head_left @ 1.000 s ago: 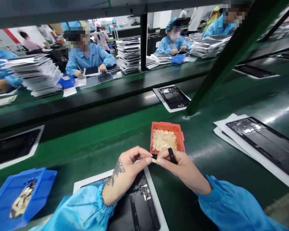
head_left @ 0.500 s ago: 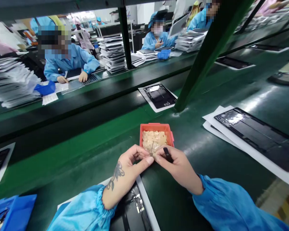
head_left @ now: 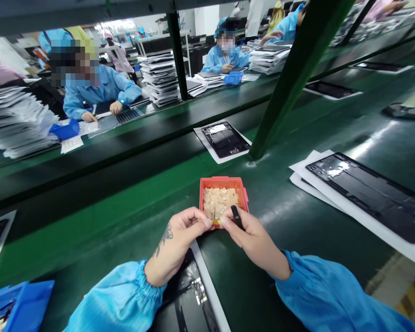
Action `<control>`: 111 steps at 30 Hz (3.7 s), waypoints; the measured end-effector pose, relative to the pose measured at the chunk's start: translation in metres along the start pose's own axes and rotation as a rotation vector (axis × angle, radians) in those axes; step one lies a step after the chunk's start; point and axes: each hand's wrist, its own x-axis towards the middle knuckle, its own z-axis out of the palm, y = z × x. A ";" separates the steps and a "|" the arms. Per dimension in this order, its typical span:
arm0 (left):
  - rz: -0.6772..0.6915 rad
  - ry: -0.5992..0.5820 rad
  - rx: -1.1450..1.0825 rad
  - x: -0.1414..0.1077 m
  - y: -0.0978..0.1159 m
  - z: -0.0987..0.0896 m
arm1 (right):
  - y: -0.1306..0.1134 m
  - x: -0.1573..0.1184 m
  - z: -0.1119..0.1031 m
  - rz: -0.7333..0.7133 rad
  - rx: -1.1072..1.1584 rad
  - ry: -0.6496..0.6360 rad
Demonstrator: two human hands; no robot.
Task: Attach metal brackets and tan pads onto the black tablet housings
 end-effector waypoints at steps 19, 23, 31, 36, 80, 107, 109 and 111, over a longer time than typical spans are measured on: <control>0.277 -0.009 0.552 0.030 -0.003 -0.006 | 0.007 -0.001 -0.003 0.014 0.144 0.155; -0.001 -0.096 0.108 0.016 0.004 -0.004 | 0.008 -0.002 -0.002 0.022 0.048 0.042; -0.009 -0.096 0.043 0.005 0.006 -0.006 | 0.008 -0.003 0.000 -0.024 -0.037 0.028; 0.021 -0.055 0.140 0.004 0.006 -0.005 | 0.009 -0.003 0.001 -0.032 -0.076 0.022; -0.118 0.002 -0.052 0.001 -0.004 -0.018 | 0.012 0.001 -0.004 -0.398 -0.484 0.190; -0.058 0.292 -0.134 -0.140 0.011 -0.085 | -0.046 -0.001 0.063 0.183 0.170 -0.109; -0.024 0.293 -0.171 -0.148 0.015 -0.087 | -0.061 0.001 0.085 0.284 0.326 -0.242; 0.015 0.285 -0.224 -0.154 0.019 -0.090 | -0.072 0.000 0.106 0.312 0.405 -0.359</control>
